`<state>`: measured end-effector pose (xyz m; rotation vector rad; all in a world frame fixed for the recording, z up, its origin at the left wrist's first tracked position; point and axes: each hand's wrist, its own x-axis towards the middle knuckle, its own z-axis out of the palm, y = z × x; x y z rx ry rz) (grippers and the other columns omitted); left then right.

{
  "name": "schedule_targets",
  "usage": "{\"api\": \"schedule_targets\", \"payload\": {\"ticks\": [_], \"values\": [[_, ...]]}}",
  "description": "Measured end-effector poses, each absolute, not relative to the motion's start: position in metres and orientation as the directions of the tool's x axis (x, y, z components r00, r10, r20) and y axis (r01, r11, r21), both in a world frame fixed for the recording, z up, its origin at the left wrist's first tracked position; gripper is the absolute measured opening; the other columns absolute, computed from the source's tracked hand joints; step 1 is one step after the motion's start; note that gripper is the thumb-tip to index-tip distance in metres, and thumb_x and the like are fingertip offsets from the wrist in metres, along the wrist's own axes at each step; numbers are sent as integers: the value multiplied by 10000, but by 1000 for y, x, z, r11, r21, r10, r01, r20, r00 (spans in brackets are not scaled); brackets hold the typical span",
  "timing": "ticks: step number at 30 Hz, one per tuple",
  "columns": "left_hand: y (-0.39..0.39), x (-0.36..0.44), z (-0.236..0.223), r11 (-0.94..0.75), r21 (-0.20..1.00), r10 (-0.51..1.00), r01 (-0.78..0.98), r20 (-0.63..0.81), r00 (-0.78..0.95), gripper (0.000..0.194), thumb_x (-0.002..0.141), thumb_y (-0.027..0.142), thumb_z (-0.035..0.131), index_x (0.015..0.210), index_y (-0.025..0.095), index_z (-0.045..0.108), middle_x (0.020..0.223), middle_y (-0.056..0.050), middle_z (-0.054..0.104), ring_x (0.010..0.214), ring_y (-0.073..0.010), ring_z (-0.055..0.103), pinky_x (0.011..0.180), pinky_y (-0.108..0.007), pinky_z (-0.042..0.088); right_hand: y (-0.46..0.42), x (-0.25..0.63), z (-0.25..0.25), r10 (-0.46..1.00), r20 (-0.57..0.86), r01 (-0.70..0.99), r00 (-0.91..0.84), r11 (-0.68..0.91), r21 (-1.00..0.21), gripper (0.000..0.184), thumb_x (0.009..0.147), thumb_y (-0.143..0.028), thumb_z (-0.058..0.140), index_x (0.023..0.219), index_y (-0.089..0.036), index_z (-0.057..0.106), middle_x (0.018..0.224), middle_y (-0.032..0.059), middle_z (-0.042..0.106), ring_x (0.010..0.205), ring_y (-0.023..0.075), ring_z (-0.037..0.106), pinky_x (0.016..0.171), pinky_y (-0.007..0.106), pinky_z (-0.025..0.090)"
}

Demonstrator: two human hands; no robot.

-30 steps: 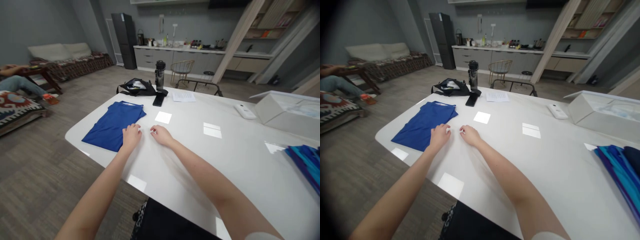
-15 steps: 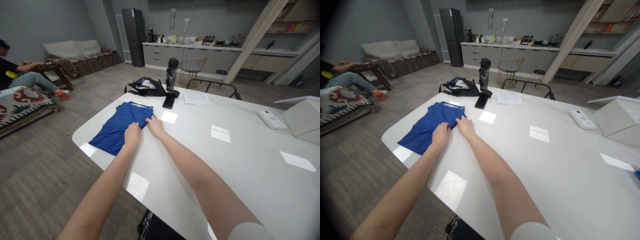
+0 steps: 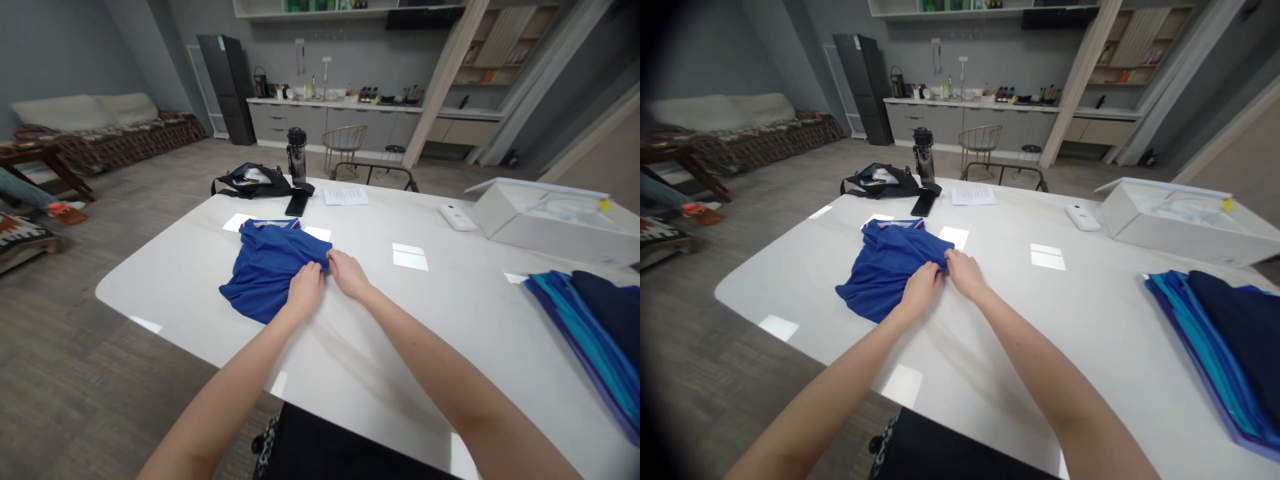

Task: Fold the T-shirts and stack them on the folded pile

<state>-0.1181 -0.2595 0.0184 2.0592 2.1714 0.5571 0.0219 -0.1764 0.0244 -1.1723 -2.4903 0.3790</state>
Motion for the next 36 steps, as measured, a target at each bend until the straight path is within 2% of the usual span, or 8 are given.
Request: {"api": "schedule_targets", "payload": {"ticks": [8,14,20,22,25,30,34,36], "values": [[-274,60,34,-364,560,928,745,286,238,201,1033,219,446,1090,206,638,1103,-101,688,1049,-237,665,854,-335,527,-240,230,31,933,306,697,-189,347,-627,235,1018,-342,384,1135,-238,560,1031,77,687,933,248,645,855,376,479],[-301,152,56,-524,665,846,531,337,413,197,1012,258,496,1095,238,674,1091,-103,715,1023,-245,686,822,-348,537,-289,328,44,963,249,612,103,136,-779,226,997,-439,439,1093,-258,534,1045,83,700,890,239,662,827,381,508],[-296,120,72,-477,586,873,654,228,432,289,1015,406,488,941,244,716,964,-46,742,916,-217,686,818,-332,511,-312,332,55,981,76,533,-178,161,-831,209,966,-427,495,1026,-249,585,1025,48,689,840,193,617,742,318,508],[-280,87,68,-361,467,930,807,239,278,265,1003,372,506,1059,218,714,1088,-91,732,1055,-259,661,937,-377,484,-315,319,61,951,23,533,-309,193,-824,152,934,-364,530,950,-236,612,1035,38,687,824,176,596,725,299,492],[-256,41,55,-137,349,978,927,196,71,494,966,438,576,1350,128,599,1291,-198,659,1220,-365,587,1017,-497,442,-320,294,71,846,-33,500,-532,283,-818,88,887,-246,562,870,-221,645,982,20,689,816,161,584,762,287,477],[-255,8,38,-134,617,977,775,-50,208,442,893,249,630,1320,141,659,994,-81,752,974,-242,687,898,-343,500,-336,253,84,615,-66,432,-786,469,-770,156,832,-114,612,854,-229,714,935,5,717,917,174,611,869,291,462],[-288,-15,51,-207,761,945,615,-7,327,302,815,223,610,1065,195,777,877,-22,724,817,-178,646,783,-278,495,-363,235,97,419,-132,363,-898,540,-759,133,790,-121,716,809,-242,767,933,7,742,942,183,620,922,293,453],[-307,-38,64,-165,801,894,575,-125,431,214,790,266,629,926,199,780,791,-9,690,754,-168,613,708,-266,481,-367,235,105,299,-214,337,-930,460,-821,78,814,-182,748,839,-236,798,953,13,756,916,167,637,881,264,464]]}}
